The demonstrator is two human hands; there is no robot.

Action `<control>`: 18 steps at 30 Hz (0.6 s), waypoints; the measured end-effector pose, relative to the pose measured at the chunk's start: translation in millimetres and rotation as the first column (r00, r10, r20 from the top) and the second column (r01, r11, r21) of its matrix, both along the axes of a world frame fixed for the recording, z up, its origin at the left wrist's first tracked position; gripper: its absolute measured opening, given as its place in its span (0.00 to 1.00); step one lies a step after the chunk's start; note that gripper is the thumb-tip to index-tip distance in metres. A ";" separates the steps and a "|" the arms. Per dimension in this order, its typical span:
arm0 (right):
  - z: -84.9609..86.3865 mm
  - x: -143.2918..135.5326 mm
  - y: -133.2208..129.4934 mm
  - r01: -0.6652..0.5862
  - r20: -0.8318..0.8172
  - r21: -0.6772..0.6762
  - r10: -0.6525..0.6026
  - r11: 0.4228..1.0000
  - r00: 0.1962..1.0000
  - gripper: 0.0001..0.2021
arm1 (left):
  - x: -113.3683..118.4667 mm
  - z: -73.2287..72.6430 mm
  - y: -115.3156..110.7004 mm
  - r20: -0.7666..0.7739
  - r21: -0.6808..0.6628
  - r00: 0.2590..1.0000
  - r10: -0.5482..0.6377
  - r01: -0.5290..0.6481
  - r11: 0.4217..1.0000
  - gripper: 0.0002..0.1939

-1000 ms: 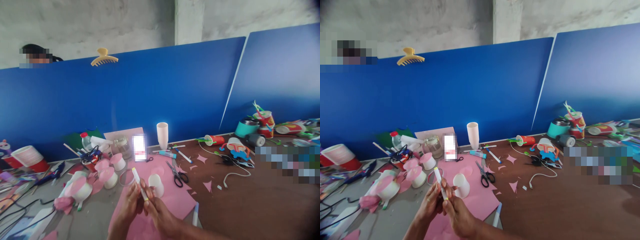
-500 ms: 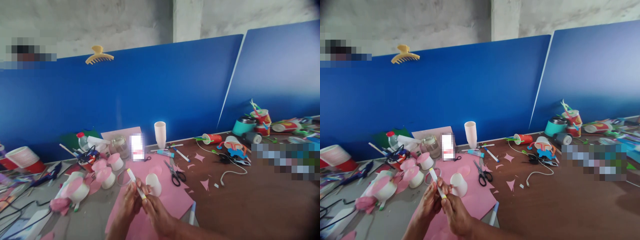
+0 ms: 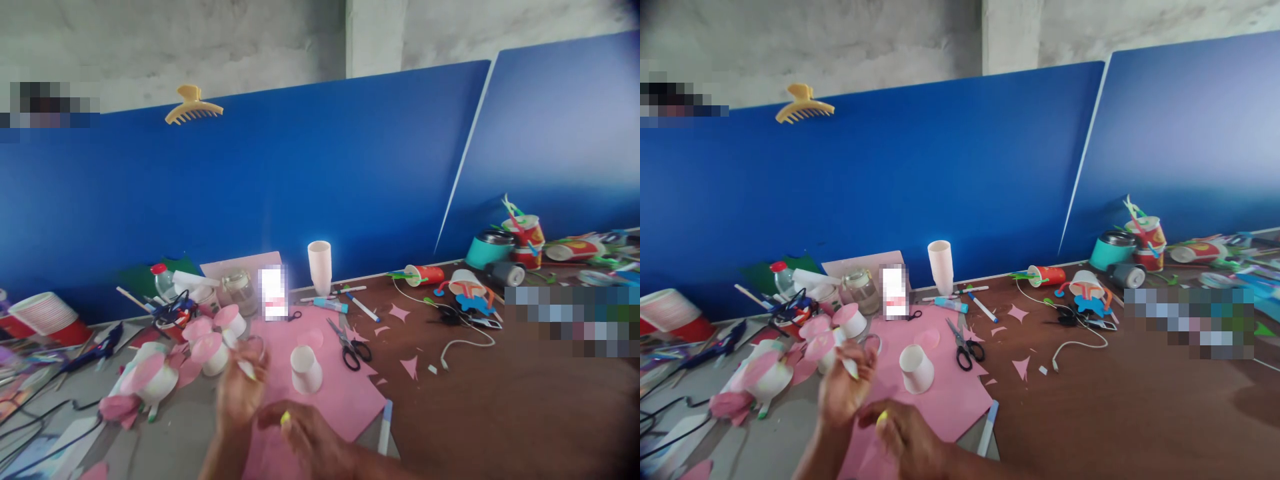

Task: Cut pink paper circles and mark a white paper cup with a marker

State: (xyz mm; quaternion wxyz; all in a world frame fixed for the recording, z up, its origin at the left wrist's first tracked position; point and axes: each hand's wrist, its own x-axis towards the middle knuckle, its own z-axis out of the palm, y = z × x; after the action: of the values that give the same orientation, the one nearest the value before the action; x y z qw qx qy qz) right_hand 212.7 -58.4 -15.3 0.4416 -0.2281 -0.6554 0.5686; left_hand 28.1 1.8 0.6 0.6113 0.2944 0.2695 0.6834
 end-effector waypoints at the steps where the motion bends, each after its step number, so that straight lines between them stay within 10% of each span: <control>1: -0.7 -1.7 -4.4 -0.070 0.014 0.025 0.069 0.997 0.998 0.46 | -7.1 5.9 4.3 0.098 0.023 0.992 0.084 -0.087 0.996 0.13; 5: 2.9 -7.5 -6.6 -0.205 -0.048 0.035 0.206 0.978 0.977 0.43 | -7.1 15.2 8.7 0.249 -0.053 0.954 0.169 -0.161 0.986 0.08; 18: 34.8 39.7 69.4 0.084 -0.255 -0.327 -0.174 0.941 0.951 0.37 | 11.3 -2.6 -8.4 -0.089 0.016 0.957 -0.276 0.278 0.960 0.20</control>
State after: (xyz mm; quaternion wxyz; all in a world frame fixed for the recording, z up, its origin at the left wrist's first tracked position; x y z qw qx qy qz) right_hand 252.4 11.0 19.5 0.5249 -0.2553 -0.4715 0.6611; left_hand 39.5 -6.7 -2.0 0.6845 0.3671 0.2419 0.5815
